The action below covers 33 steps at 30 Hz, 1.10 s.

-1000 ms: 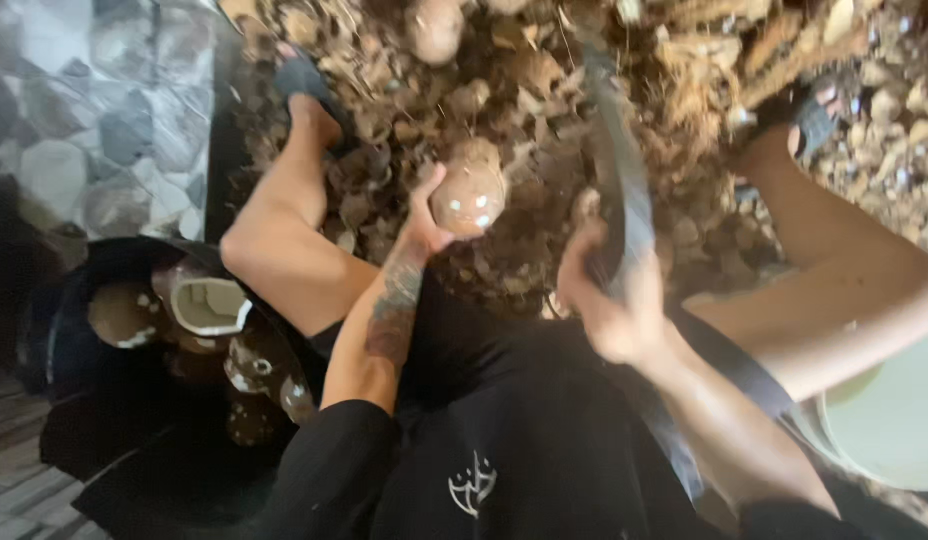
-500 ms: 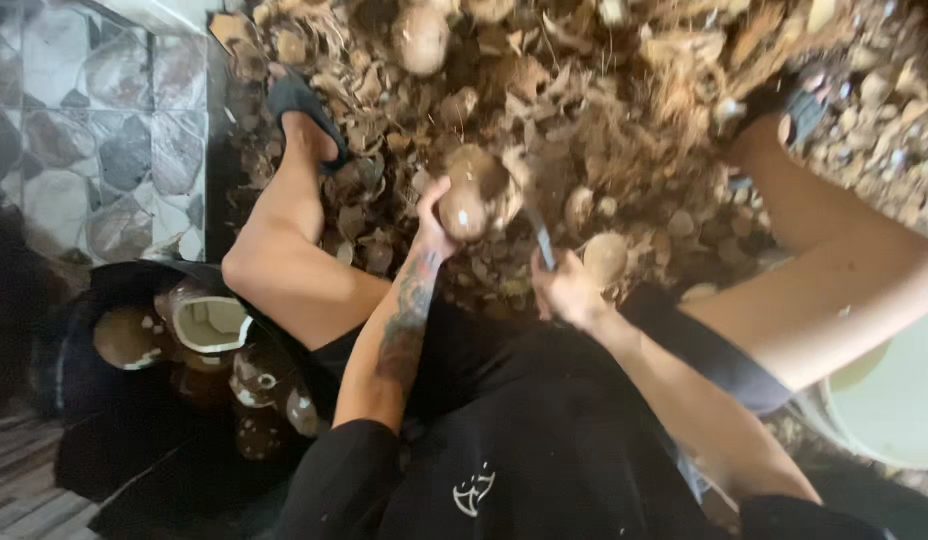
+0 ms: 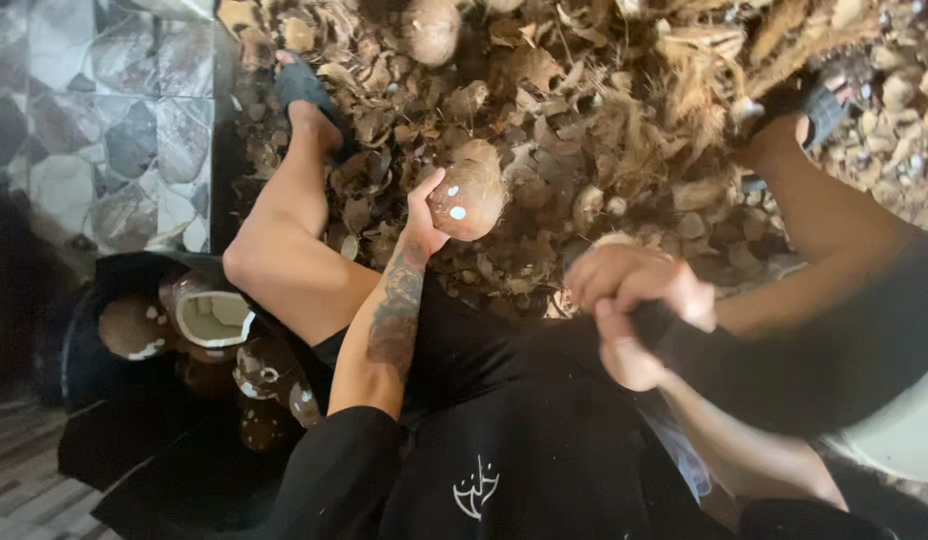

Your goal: The person sits on the ground and uses a curved blade to peel the husk off a coconut. They rotate the coconut in their hands to remove the fibrous outer layer and place the peeled coconut into a black container.

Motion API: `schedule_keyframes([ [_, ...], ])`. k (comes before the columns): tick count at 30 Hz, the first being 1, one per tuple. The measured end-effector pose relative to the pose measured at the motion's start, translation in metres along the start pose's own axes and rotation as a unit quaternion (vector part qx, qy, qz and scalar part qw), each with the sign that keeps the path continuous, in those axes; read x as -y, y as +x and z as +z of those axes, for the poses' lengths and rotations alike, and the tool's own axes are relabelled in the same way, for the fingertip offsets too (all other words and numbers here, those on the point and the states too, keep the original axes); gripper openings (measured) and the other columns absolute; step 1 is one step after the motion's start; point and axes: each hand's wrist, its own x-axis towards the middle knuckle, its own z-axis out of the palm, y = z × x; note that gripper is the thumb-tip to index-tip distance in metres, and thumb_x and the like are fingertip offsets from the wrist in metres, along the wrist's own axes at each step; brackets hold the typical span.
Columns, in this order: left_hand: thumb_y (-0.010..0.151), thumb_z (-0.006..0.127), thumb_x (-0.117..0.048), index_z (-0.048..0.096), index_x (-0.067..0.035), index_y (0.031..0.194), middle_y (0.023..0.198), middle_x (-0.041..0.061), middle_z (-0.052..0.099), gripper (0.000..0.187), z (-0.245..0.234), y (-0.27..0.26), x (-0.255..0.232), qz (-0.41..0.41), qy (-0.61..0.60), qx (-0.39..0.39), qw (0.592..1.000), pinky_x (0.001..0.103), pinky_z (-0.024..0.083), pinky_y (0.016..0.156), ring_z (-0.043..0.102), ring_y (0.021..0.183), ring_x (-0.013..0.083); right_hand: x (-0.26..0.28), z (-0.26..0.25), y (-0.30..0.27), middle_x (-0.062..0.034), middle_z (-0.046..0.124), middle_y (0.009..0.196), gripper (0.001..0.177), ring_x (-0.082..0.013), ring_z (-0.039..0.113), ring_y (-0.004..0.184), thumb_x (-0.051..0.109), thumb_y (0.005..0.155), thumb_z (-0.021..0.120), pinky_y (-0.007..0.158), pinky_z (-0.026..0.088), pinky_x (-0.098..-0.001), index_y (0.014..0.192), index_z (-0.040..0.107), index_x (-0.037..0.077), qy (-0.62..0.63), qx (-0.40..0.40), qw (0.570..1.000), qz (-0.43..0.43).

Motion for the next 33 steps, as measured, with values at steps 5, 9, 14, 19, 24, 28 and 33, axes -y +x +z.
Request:
schedule_keyframes([
  [5,0.071,0.092,-0.05,0.075,-0.006,0.121,0.114,0.023,0.077,0.069,0.013,0.018,0.007,-0.023,0.044,-0.128,0.991,0.057,0.059,0.1,0.074,0.105,0.0427,-0.057,-0.01,-0.015,-0.0186,0.076,0.083,0.03,-0.0446,0.076,0.088,0.015,0.081,0.067,0.08,0.059,-0.0614,0.11,0.073,0.013,-0.44,0.101,0.833,0.32],
  [9,0.079,0.084,-0.043,0.078,-0.007,0.117,0.12,0.019,0.077,0.053,0.025,-0.023,-0.005,0.037,-0.037,-0.131,0.99,0.055,0.057,0.102,0.075,0.107,0.0387,-0.136,-0.046,-0.079,-0.0204,0.063,0.047,0.037,-0.038,0.068,0.043,0.03,0.078,0.058,0.05,0.052,-0.0548,0.056,0.064,0.002,-0.246,0.041,0.748,0.615],
  [14,0.068,0.091,-0.048,0.08,-0.009,0.117,0.122,0.022,0.076,0.064,0.024,-0.026,-0.017,0.049,-0.073,-0.139,0.986,0.056,0.052,0.114,0.071,0.117,0.0417,-0.042,-0.004,-0.014,-0.0115,0.056,0.053,0.007,-0.0199,0.061,0.042,-0.002,0.093,0.053,0.039,0.049,-0.0319,0.088,0.058,-0.002,-0.141,-0.068,0.879,0.451],
  [19,0.092,0.085,-0.036,0.063,-0.002,0.142,0.147,0.025,0.06,0.065,0.003,0.0,-0.001,0.039,0.018,-0.031,0.999,0.063,0.045,0.119,0.057,0.136,0.0455,-0.027,-0.006,0.003,-0.0144,0.063,0.056,0.02,-0.0275,0.066,0.048,-0.007,0.086,0.062,0.051,0.057,-0.0363,0.068,0.064,0.001,-0.138,-0.014,0.99,0.037],
  [24,0.086,0.092,-0.034,0.049,-0.011,0.155,0.155,0.021,0.053,0.085,0.002,0.011,0.01,0.03,0.024,-0.088,0.995,0.061,0.044,0.12,0.059,0.136,0.0425,-0.129,-0.049,-0.081,-0.0132,0.076,0.085,0.03,-0.0353,0.078,0.084,0.021,0.082,0.07,0.074,0.061,-0.0497,0.112,0.069,0.019,-0.514,0.145,0.782,0.321],
  [28,0.088,0.081,-0.042,0.057,-0.01,0.14,0.146,0.014,0.054,0.065,-0.006,0.007,0.021,0.304,0.128,-0.136,0.934,0.048,0.043,0.119,0.057,0.131,0.029,-0.142,-0.047,-0.086,-0.0151,0.059,0.049,0.023,-0.0331,0.062,0.046,0.025,0.077,0.061,0.052,0.054,-0.0521,0.062,0.066,0.007,-0.204,-0.083,0.758,0.614],
  [33,0.078,0.086,-0.041,0.076,-0.004,0.116,0.121,0.019,0.075,0.054,0.022,-0.022,-0.016,0.112,-0.033,-0.107,0.987,0.051,0.059,0.1,0.073,0.108,0.0389,-0.046,-0.025,-0.024,-0.0125,0.064,0.059,0.014,-0.0246,0.065,0.046,-0.006,0.084,0.055,0.052,0.055,-0.0374,0.089,0.064,0.003,-0.232,0.029,0.893,0.384],
])
